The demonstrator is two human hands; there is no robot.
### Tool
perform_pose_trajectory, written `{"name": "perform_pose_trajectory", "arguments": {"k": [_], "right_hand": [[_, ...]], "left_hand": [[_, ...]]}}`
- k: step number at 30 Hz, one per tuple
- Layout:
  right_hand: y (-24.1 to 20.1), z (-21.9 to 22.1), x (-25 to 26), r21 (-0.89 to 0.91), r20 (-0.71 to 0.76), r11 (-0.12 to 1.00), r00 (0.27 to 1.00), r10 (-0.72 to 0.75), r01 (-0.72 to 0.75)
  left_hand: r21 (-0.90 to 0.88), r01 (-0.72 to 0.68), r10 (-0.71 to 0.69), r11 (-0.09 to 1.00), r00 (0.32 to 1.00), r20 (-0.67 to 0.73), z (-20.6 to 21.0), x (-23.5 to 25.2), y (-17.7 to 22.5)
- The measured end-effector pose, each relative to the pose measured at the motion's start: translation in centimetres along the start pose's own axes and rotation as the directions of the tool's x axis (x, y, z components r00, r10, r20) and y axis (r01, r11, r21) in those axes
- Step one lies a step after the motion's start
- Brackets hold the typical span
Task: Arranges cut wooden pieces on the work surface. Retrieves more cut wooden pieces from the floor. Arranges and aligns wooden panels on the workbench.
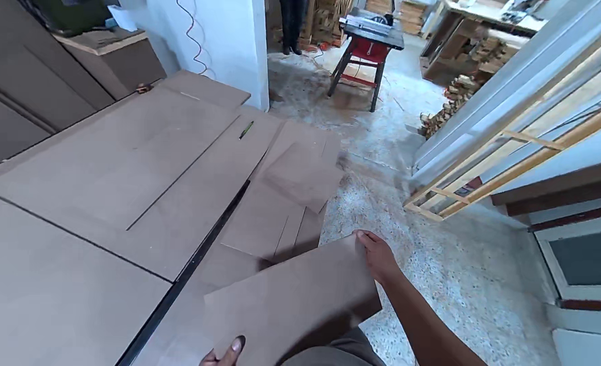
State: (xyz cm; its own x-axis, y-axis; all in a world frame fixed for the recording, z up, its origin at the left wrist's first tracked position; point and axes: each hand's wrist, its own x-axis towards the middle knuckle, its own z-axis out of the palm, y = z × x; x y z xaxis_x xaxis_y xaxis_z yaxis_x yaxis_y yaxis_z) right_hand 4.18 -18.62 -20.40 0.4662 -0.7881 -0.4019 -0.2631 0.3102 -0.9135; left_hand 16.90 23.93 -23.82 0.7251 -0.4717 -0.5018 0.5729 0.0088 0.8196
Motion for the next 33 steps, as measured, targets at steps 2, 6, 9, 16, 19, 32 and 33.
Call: {"name": "perform_pose_trajectory", "arguments": {"k": [2,6,9,16,19,32,33], "right_hand": [[0.2,-0.8,1.0,0.097,0.112,0.994,0.993,0.032,-0.043],[0.2,-2.9,5.5,0.04,0.26,0.996,0.963,0.066,-0.079],[-0.2,-6.7,9.5,-0.013,0.312,0.987,0.937,0.157,-0.161],[1.6,-13.0,19.7,-0.145,0.24,0.941,0.911,0.334,-0.307],[2.1,-10.6,23.3,-0.199,0.233,0.922,0.898,0.374,-0.332],[1.9,6.4,29.5,-0.099,0.088,0.939,0.937,0.339,-0.33],[2.1,6.1,29.7,-0.08,0.045,0.948,0.949,0.313,-0.309]], "left_hand": [[0.019,-0.045,0.046,0.999,0.997,-0.06,1.1,-0.6,1.1],[0.06,-0.107,0.119,0.992,0.958,-0.263,3.4,-1.2,1.4],[0.005,-0.104,0.092,0.995,0.856,-0.508,7.0,-2.9,-0.8],[-0.161,-0.142,-0.061,0.977,0.535,-0.843,9.9,-10.3,-8.0],[-0.202,-0.126,-0.132,0.971,0.419,-0.898,8.3,-15.8,-11.2],[-0.281,0.394,-0.322,0.875,0.039,-0.946,-7.9,-25.8,-15.9],[-0.271,0.418,-0.316,0.867,0.041,-0.948,-9.9,-25.5,-15.6]]}}
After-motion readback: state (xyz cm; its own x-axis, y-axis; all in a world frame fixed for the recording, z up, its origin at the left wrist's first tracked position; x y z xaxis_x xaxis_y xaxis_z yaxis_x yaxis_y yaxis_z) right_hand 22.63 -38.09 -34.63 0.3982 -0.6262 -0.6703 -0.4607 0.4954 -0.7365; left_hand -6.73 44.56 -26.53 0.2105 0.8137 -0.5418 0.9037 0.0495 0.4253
